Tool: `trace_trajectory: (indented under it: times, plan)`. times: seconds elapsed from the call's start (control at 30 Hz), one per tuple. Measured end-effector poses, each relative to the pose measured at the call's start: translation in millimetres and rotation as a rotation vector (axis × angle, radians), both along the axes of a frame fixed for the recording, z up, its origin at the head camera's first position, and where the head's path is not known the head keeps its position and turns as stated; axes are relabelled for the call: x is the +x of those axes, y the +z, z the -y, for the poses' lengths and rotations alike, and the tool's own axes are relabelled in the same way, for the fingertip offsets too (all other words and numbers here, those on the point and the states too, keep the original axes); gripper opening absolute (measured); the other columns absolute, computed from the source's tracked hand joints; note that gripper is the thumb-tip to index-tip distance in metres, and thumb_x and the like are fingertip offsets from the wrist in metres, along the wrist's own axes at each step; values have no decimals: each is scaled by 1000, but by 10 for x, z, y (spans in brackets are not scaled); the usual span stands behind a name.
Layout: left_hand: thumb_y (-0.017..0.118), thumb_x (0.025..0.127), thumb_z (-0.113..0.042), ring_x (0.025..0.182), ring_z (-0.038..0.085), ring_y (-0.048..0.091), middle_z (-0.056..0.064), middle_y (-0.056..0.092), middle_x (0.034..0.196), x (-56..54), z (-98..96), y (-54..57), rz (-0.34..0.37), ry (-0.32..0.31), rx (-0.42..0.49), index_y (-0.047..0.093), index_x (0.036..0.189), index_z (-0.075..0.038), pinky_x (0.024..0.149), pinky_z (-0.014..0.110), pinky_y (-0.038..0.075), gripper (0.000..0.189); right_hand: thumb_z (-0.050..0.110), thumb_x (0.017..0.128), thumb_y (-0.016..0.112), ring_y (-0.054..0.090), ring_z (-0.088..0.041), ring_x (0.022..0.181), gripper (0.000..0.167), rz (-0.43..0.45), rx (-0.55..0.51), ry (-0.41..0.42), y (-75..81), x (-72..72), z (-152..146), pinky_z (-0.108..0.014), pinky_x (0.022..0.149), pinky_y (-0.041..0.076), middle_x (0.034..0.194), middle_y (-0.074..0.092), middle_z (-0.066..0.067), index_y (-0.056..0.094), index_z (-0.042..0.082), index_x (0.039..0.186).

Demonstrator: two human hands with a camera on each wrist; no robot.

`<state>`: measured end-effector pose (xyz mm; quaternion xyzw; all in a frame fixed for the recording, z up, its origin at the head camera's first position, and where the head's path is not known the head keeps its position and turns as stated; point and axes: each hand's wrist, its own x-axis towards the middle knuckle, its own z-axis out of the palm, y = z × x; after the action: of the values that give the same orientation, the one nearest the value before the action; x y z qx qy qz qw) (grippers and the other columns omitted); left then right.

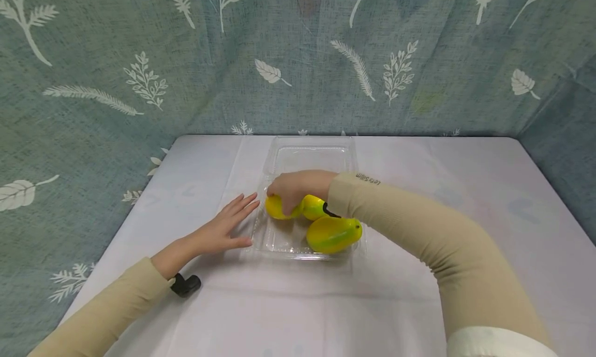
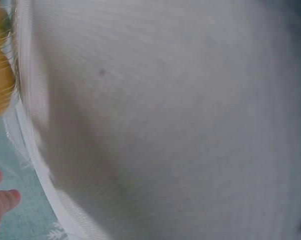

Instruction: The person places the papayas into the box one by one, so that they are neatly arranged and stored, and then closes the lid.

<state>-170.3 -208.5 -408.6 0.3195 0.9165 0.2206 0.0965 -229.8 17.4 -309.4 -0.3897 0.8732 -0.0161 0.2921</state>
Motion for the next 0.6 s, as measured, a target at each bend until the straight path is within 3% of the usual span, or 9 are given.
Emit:
trace_trajectory:
  times: [0.33,0.6]
  plan:
    - [60,82,-51,139,38,2,-1,6,155,5,-8,12,-7,-4,-4,18,147,-16,105,62,12,85,4,86,58,39,-24,129,46,-3,-97,17,83,-83,-96,-40,108,28,136,48,-6,50,9,132]
    - [62,82,-47,139,38,2,1,6,155,4,-14,18,-10,-5,-9,19,147,-14,107,61,11,85,6,85,60,43,-24,123,45,13,-102,-29,47,-108,-159,-40,106,31,134,50,-8,52,8,130]
